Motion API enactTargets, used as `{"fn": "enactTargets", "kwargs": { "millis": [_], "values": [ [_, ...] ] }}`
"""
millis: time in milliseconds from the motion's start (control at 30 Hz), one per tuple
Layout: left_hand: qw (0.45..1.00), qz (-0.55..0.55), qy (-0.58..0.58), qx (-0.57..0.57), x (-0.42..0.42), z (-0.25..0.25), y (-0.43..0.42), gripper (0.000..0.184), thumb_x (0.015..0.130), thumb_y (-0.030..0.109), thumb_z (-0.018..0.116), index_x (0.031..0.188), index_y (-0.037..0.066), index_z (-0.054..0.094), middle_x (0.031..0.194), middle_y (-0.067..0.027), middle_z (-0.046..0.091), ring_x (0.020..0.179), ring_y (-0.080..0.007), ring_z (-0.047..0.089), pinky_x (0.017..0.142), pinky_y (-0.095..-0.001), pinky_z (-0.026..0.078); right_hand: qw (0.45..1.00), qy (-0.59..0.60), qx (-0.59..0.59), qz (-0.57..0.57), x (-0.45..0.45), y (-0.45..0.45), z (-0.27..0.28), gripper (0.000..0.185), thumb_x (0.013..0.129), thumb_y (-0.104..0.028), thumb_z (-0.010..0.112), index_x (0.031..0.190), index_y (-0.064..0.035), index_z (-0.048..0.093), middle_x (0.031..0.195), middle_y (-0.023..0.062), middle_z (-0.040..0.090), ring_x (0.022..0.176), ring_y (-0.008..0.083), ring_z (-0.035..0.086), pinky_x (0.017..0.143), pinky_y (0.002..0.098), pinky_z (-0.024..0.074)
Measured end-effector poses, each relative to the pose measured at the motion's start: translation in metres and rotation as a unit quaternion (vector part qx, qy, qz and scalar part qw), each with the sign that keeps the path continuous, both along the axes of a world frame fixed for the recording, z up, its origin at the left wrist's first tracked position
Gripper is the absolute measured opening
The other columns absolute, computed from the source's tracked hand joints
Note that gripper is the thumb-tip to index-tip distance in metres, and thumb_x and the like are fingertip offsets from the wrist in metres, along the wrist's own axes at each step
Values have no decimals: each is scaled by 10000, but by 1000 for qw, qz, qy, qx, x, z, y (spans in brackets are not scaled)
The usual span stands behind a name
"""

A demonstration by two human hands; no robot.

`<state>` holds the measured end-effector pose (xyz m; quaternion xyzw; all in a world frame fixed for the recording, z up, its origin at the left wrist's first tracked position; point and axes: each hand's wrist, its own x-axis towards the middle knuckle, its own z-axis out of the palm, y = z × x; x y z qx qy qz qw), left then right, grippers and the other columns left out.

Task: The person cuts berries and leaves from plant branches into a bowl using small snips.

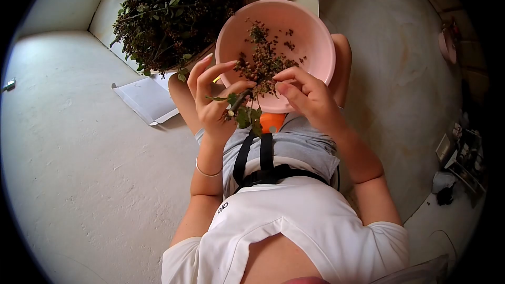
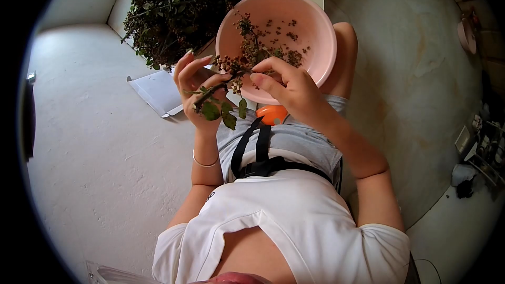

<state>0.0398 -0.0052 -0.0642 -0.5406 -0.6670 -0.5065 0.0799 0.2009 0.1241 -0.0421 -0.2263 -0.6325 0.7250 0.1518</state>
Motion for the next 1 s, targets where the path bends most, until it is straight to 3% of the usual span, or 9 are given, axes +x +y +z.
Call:
{"fn": "enactTargets", "kwargs": {
  "millis": [33,100,200,633,867,967,1000],
  "values": [
    [1000,3,0,-4,0,0,0,340,881,404,654,886,87,777,1186,-105,598,1285,-302,397,1038,-425,367,1000,-1,0,1,1,3,0,227,982,-188,578,1107,0,571,698,-37,545,622,-11,464,519,165,346],
    [1000,3,1,-1,2,1,0,338,880,403,654,886,88,778,1184,-104,598,1286,-302,396,1037,-425,368,980,16,-191,60,3,11,-2,221,996,-223,553,1074,-17,573,604,-56,461,505,-5,386,452,173,290],
    [1000,3,12,-4,2,1,0,335,881,399,655,886,87,779,1183,-105,598,1287,-302,395,1036,-424,370,969,19,-238,66,0,12,5,225,1007,-248,531,1048,-30,570,552,-78,376,438,4,295,408,188,233],
    [1000,-1,-16,-16,2,-2,-2,289,888,318,655,907,57,775,1202,-98,580,1286,-274,391,985,-388,393,976,7,-199,87,0,21,-5,224,1006,-240,533,1029,-20,569,589,-79,404,471,-5,306,417,178,238],
    [997,20,-64,-33,5,9,8,219,877,233,654,921,53,773,1181,-76,597,1272,-255,403,942,-365,409,948,63,-303,82,-4,18,-17,217,1005,-261,536,1006,-45,558,569,-80,369,447,-3,284,395,169,228],
    [998,33,2,-48,2,11,11,181,875,168,640,933,55,770,1174,-81,600,1266,-257,419,953,-371,412,946,68,-308,75,-6,20,-20,218,1002,-267,541,1003,-49,555,565,-82,358,442,-3,278,391,169,227],
    [998,34,-5,-50,2,11,12,135,808,131,680,889,57,761,1168,-101,612,1262,-303,415,979,-414,394,947,67,-305,73,-6,21,-21,219,1001,-268,543,1002,-50,555,564,-83,356,441,-2,276,391,170,229]
  ]
}}
